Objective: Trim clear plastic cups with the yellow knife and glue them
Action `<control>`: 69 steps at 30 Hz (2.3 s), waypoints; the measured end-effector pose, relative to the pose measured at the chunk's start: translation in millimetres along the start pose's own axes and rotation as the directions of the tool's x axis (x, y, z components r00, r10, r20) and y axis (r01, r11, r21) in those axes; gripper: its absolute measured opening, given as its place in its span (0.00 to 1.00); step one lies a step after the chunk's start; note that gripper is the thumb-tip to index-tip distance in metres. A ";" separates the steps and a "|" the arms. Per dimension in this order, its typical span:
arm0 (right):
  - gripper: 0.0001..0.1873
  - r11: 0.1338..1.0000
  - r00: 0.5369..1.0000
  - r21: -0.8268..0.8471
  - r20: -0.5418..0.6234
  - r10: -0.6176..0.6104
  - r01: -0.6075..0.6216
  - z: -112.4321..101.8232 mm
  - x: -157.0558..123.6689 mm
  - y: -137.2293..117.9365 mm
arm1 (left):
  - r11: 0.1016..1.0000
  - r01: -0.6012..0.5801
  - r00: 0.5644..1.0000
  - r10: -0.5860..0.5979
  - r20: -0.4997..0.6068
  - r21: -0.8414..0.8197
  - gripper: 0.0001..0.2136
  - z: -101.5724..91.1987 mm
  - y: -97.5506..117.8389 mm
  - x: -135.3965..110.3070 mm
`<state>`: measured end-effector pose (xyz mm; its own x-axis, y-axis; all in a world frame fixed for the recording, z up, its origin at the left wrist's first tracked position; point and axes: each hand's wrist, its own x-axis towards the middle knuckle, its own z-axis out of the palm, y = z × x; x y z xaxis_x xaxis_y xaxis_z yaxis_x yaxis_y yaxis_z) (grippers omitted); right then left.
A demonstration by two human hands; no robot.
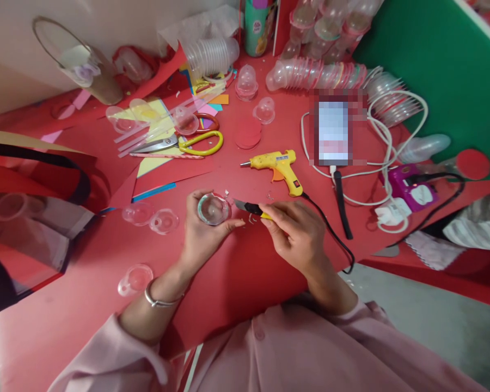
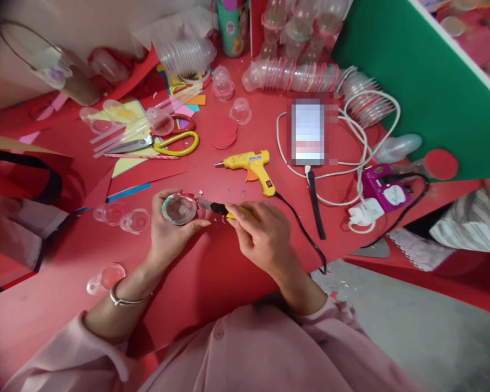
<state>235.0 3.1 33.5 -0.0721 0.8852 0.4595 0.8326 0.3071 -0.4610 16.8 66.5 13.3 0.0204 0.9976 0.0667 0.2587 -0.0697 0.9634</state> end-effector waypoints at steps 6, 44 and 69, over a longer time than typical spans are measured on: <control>0.20 0.990 0.999 0.143 0.026 -0.022 0.018 0.9 0.2 -3.8 | 0.971 0.069 0.993 -0.046 0.104 -0.229 0.37 -0.2 -4.8 1.5; 0.17 0.990 0.999 0.135 0.008 -0.031 0.029 13.7 -3.1 -17.6 | 0.965 0.024 1.000 -0.018 0.025 -0.261 0.37 2.7 2.5 0.4; 0.19 0.989 0.999 0.144 -0.009 -0.034 0.035 15.5 -2.8 -15.0 | 0.968 0.048 0.998 -0.034 0.061 -0.248 0.33 1.7 2.8 -2.0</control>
<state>214.2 1.5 27.4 -0.0949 0.8711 0.4818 0.7417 0.3847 -0.5495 19.2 64.3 15.5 0.0709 0.9973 0.0181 0.0118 -0.0189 0.9998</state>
